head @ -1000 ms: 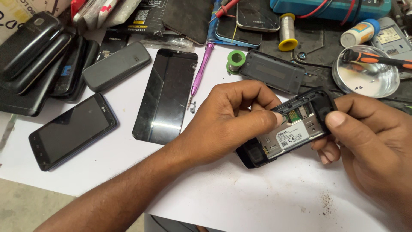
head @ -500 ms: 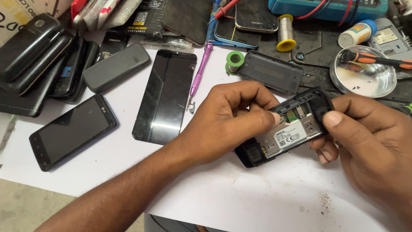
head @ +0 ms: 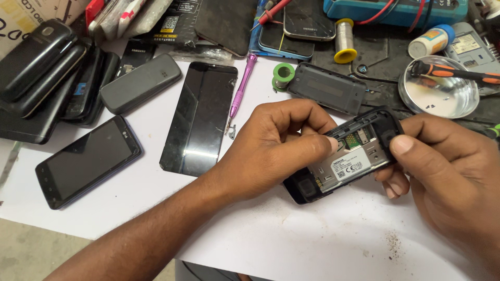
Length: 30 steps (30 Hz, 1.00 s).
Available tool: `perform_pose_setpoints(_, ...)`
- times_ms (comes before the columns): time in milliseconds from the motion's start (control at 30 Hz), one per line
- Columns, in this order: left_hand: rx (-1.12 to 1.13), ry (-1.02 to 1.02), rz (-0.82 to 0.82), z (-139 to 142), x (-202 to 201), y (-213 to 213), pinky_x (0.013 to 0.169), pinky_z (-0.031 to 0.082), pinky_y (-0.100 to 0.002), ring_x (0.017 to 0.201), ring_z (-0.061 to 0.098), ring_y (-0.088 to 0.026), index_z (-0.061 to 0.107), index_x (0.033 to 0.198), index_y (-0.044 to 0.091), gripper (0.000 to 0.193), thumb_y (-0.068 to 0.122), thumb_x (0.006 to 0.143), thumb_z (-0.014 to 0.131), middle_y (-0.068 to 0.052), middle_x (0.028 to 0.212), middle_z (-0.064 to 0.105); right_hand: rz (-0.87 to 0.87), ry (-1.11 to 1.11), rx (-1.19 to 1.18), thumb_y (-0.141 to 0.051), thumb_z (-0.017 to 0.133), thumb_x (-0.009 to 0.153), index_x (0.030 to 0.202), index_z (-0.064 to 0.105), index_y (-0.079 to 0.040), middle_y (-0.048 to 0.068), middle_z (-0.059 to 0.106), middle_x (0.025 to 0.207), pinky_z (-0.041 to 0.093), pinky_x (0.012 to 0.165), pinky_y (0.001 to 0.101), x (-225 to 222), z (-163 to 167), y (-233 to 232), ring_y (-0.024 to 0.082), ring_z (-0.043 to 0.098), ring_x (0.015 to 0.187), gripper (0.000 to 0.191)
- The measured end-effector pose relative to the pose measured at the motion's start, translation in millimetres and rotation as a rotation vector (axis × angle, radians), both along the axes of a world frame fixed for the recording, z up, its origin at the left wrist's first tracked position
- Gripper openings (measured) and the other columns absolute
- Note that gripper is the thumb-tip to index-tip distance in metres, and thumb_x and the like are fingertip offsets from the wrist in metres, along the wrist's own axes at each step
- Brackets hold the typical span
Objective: The person removes the back cover from a mobile phone and brushes the inside of the cover and chassis with a toothbrush. They then pry the screen assembly away from the housing, separate the front frame, and press the phone parts back together on the workbench.
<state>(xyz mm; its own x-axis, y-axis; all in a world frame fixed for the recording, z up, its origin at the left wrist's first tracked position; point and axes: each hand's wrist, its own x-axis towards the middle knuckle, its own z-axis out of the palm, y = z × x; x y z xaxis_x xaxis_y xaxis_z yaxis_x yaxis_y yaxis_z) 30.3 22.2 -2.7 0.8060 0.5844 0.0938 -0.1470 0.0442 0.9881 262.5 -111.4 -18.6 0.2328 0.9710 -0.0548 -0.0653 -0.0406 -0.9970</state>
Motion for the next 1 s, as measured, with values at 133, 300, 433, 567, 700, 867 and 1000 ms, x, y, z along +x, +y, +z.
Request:
perform_pose_setpoints(133,0.011,0.004,0.001,-0.3,0.2,0.2,0.062,0.051,-0.022,0.07,0.063,-0.005,0.07,0.105,-0.003,0.021,0.014,0.094,0.066,-0.005,0.078,0.07,-0.006,0.0,0.003,-0.01,0.054,0.106,0.107,0.065,0.012,0.019,0.068,0.084,0.049,0.062,0.0367,-0.8,0.0,-0.6,0.019,0.055,0.067,0.024)
perform_pose_setpoints(300,0.036,0.016,0.004,-0.7,0.7,0.5,0.059,0.051,-0.022,0.068,0.063,-0.004,0.07,0.105,-0.003,0.021,0.014,0.093,0.066,-0.006,0.077,0.07,0.015,-0.002,0.018,-0.011,0.054,0.107,0.107,0.065,0.012,0.019,0.068,0.083,0.049,0.062,0.037,0.4,-0.5,0.4,0.018,0.055,0.067,0.025)
perform_pose_setpoints(433,0.057,0.019,0.006,-1.1,0.9,0.8,0.059,0.051,-0.022,0.068,0.064,-0.004,0.07,0.104,-0.003,0.021,0.014,0.093,0.066,-0.005,0.076,0.07,0.0,-0.017,0.0,-0.011,0.054,0.106,0.107,0.065,0.012,0.018,0.068,0.083,0.049,0.063,0.0367,0.6,-0.8,-0.5,0.018,0.055,0.068,0.026)
perform_pose_setpoints(567,0.041,0.016,0.004,-1.5,0.9,0.5,0.059,0.051,-0.022,0.068,0.063,-0.004,0.07,0.104,-0.003,0.021,0.014,0.093,0.066,-0.005,0.077,0.07,-0.007,-0.006,-0.019,-0.011,0.054,0.106,0.107,0.065,0.012,0.019,0.067,0.083,0.049,0.064,0.0367,0.7,-0.6,-1.3,0.018,0.054,0.069,0.026)
perform_pose_setpoints(700,0.025,0.011,0.0,-1.3,0.5,0.7,0.059,0.05,-0.022,0.068,0.062,-0.004,0.07,0.104,-0.003,0.021,0.014,0.093,0.067,-0.005,0.077,0.069,-0.001,-0.008,-0.002,-0.011,0.054,0.106,0.107,0.065,0.012,0.019,0.068,0.083,0.049,0.063,0.0368,0.9,-0.5,-0.7,0.018,0.054,0.068,0.026)
perform_pose_setpoints(867,0.011,0.009,0.003,0.0,0.3,-0.1,0.06,0.05,-0.023,0.069,0.062,-0.004,0.07,0.105,-0.003,0.021,0.015,0.093,0.067,-0.005,0.078,0.069,0.004,0.001,0.0,-0.011,0.054,0.106,0.108,0.065,0.012,0.019,0.068,0.083,0.049,0.064,0.0369,1.2,-0.3,0.3,0.018,0.054,0.068,0.025)
perform_pose_setpoints(1000,0.01,0.047,0.012,1.7,0.5,-0.3,0.06,0.051,-0.023,0.069,0.064,-0.005,0.07,0.104,-0.003,0.022,0.015,0.092,0.067,-0.005,0.078,0.07,-0.008,-0.005,-0.014,-0.011,0.054,0.106,0.108,0.066,0.011,0.018,0.068,0.082,0.049,0.063,0.0361,0.1,1.1,-0.5,0.018,0.054,0.067,0.026)
